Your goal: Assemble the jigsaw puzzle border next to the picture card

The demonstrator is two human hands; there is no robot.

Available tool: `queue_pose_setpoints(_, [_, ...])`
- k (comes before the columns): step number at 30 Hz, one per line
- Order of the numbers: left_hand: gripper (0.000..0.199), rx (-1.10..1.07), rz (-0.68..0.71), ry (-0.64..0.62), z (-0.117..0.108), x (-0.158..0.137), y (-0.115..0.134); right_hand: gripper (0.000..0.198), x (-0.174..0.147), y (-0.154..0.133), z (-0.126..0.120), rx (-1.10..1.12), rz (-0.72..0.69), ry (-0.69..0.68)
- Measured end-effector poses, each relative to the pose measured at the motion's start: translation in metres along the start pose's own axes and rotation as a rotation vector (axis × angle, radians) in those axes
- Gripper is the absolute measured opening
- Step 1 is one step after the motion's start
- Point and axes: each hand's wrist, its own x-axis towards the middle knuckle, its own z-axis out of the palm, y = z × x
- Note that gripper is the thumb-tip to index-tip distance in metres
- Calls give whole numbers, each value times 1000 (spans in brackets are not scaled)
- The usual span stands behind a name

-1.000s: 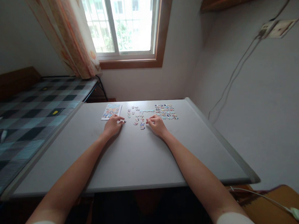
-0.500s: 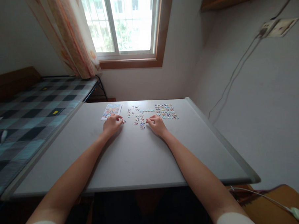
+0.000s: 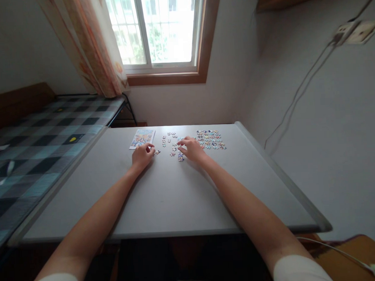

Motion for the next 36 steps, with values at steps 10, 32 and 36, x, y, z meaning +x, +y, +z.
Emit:
queue_pose_setpoints(10, [23,-22,-2,-3,1,1,0,17,26,-5,16,-194,-13,-161])
queue_pose_setpoints(32, [22,-123,463,-87,14,-21,29,18,1,24,-2,739,229,138])
queue_pose_setpoints(36, [23,-82,592,-119,18,-27,43,27,-15,29,-12,837,317,222])
